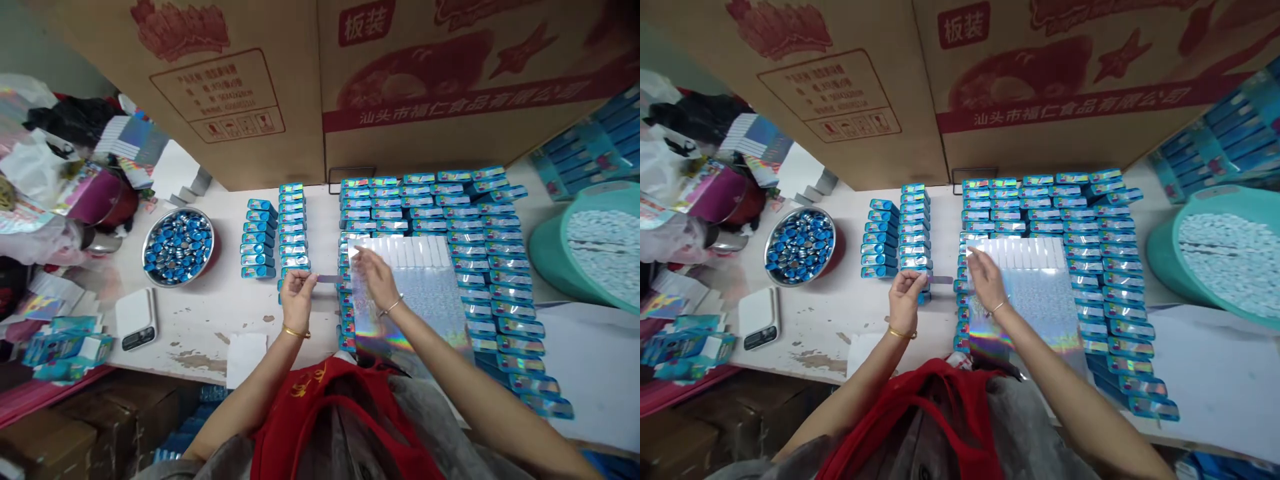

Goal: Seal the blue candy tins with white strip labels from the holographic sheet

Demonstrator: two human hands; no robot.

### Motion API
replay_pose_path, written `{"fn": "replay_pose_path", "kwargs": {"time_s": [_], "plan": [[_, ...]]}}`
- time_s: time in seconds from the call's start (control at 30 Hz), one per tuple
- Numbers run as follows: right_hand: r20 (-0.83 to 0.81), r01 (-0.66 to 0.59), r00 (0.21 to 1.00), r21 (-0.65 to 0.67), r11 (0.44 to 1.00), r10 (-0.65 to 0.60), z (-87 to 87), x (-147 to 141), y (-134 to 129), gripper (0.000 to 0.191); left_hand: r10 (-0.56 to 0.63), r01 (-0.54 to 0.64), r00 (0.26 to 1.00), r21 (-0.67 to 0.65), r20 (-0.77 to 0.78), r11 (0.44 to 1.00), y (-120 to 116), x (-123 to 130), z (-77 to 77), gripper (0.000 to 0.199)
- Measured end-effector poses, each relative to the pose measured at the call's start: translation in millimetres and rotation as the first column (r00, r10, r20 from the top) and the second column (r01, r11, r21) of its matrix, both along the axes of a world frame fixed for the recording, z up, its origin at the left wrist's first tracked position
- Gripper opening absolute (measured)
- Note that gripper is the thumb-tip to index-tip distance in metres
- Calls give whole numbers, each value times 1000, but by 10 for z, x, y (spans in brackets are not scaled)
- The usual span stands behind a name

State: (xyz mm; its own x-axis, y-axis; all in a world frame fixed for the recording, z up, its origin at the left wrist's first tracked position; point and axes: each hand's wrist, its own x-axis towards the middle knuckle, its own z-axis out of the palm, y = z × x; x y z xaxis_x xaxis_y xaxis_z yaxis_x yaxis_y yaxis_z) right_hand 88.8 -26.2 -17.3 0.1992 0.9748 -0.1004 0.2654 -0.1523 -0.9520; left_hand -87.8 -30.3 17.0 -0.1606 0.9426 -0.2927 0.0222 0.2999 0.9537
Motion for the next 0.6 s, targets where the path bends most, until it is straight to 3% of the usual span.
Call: {"fn": "replay_pose_path", "kwargs": {"time_s": [0.1, 0.2, 0.37, 0.47, 0.6], "plan": [[-260, -49, 965, -221, 974, -10, -16, -472, -304, 60, 91, -86, 994, -81, 55, 993, -77, -183, -59, 29], [-309, -79, 951, -264, 961, -7, -99, -760, -435, 47, 127, -121, 991, -119, 40, 985, -174, -335, -183, 30], [-217, -75, 976, -205, 976, 29, -254, -945, -366, 37, 106, -115, 986, -64, -129, 991, -227, -571, -457, 22], [-123, -83, 990, -182, 980, 61, -343, -1025, -283, 32, 131, -118, 925, 56, -356, 991, -181, -665, -586, 13], [-21, -95, 995, -168, 981, 92, -474, -1105, -235, 29, 134, -124, 843, 53, -521, 991, -132, -717, -698, 7]]}}
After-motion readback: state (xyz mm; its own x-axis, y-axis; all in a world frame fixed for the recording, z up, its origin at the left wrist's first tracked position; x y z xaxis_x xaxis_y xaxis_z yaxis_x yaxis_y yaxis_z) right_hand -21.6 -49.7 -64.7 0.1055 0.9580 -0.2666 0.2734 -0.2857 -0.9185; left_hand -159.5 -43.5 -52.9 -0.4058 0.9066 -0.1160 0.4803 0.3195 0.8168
